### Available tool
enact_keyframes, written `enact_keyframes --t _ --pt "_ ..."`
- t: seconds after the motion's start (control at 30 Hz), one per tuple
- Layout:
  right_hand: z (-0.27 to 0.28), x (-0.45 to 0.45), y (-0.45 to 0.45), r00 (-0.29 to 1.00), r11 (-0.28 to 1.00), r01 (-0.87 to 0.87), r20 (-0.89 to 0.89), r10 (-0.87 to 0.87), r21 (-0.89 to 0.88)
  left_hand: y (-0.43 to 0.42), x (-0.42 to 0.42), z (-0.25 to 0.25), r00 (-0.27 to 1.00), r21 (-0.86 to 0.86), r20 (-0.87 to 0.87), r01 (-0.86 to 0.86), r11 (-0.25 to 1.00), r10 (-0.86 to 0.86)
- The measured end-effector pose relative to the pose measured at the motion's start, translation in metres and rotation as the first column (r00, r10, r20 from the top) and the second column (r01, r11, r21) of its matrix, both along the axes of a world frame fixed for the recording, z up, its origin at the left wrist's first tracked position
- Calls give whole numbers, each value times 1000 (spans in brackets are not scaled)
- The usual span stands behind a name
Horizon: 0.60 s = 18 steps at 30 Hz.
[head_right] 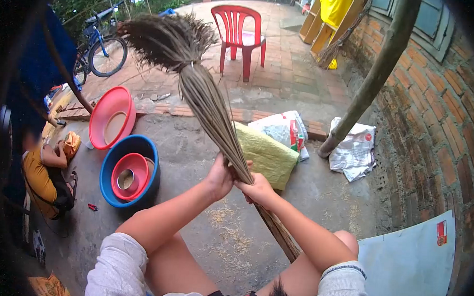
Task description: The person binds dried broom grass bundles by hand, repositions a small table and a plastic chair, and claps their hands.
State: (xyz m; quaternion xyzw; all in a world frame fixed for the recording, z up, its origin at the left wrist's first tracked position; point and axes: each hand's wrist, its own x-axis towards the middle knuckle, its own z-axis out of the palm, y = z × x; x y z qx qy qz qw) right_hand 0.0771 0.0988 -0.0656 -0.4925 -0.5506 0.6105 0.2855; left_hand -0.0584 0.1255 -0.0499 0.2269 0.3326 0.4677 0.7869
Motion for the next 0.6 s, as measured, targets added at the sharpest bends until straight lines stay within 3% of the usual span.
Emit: enact_keyframes --t 0.1,0.17,0.2,0.23,0.27,0.3,0.33,0.37,0.4,0.43,0.5,0.53,0.6 --pt "-6 -8 20 997 999 41 59 -43 31 22 -7 -10 998 21 -34 53 998 -52" --pt "4 -14 28 983 984 110 131 -129 141 26 -17 -9 995 -4 -49 83 997 -83" --pt "3 -16 33 969 961 132 174 -177 242 26 -18 -5 989 75 -102 119 990 -111" --pt "7 -17 39 971 965 128 171 -170 230 31 -17 -1 980 165 -147 156 974 -132" --pt "14 -17 43 969 939 162 132 -210 305 38 -23 -20 949 114 -272 196 974 -160" --pt "20 -17 43 964 908 203 89 -252 367 36 -27 -18 949 92 -270 196 976 -165" --pt "36 -15 45 964 916 206 92 -251 345 33 -31 -15 829 244 -557 227 943 -55" --pt "58 -10 48 963 926 230 67 -261 299 31 -37 -10 632 367 -768 306 878 101" --pt "71 -7 50 962 936 252 43 -270 246 29 -47 -5 332 471 -881 550 690 338" --pt "74 -1 53 963 943 247 54 -265 225 28 -55 -2 329 449 -891 550 705 311" --pt "85 7 51 955 955 296 4 -296 15 22 -68 -4 208 370 -900 829 419 384" --pt "85 7 49 953 953 302 14 -302 -6 18 -70 -4 199 405 -884 776 483 423" --pt "80 6 50 908 917 396 -131 -398 -42 7 -78 1 186 416 -877 756 506 444"
